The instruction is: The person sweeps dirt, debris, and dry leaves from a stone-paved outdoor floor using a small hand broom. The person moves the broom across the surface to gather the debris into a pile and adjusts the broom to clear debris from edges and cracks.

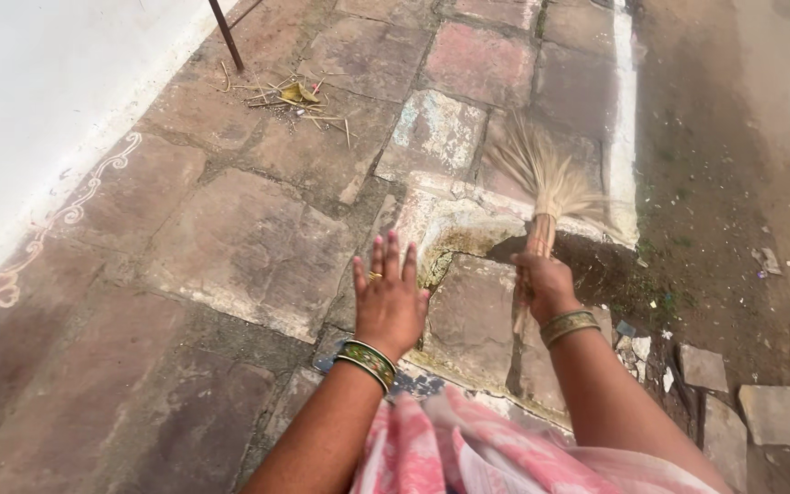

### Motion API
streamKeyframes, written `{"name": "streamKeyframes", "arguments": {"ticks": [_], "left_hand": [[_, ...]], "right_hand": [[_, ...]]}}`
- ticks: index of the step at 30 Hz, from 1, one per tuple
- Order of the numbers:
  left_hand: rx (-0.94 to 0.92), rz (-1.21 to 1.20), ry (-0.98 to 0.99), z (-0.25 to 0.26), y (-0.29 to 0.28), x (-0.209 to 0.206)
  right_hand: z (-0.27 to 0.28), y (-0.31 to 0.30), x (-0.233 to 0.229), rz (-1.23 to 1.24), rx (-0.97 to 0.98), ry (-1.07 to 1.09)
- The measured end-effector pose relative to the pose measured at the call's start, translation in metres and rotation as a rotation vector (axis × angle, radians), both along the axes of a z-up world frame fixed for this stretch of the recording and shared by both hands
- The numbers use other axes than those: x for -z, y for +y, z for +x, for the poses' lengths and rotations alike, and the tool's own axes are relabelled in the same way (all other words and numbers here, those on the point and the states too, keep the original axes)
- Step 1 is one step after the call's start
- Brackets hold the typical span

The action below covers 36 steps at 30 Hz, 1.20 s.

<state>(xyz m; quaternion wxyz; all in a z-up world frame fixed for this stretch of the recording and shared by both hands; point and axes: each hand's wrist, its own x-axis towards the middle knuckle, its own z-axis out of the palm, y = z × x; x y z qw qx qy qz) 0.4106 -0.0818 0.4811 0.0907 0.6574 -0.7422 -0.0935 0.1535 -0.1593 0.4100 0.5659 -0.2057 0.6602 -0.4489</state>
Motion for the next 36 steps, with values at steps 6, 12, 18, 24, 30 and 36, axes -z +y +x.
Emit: {"name": "streamKeyframes", "arguments": {"ticks": [6, 12, 18, 24, 30, 36], "left_hand": [[-0.069, 0.054, 0.08, 0.035, -0.008, -0.017], [-0.053, 0.103, 0.065, 0.064, -0.042, -0.009], [-0.016, 0.058, 0.053, 0.106, -0.096, -0.017], [-0.071, 0.06, 0.043, 0.144, -0.138, -0.036], [-0.135, 0.147, 0.03, 0.194, -0.169, -0.041], [-0.133, 0.115, 0.022, 0.247, -0.236, -0.041]], "right_hand": [[0.05, -0.012, -0.016, -0.059, -0.022, 0.014], [0.08, -0.062, -0.003, -0.028, -0.015, 0.021], [0.124, -0.128, -0.001, -0.024, 0.024, 0.025], [0.172, -0.195, -0.008, -0.05, 0.003, -0.033], [0.225, -0.243, -0.006, -0.105, -0.055, -0.03], [0.278, -0.29, -0.003, -0.046, -0.111, 0.055]]}}
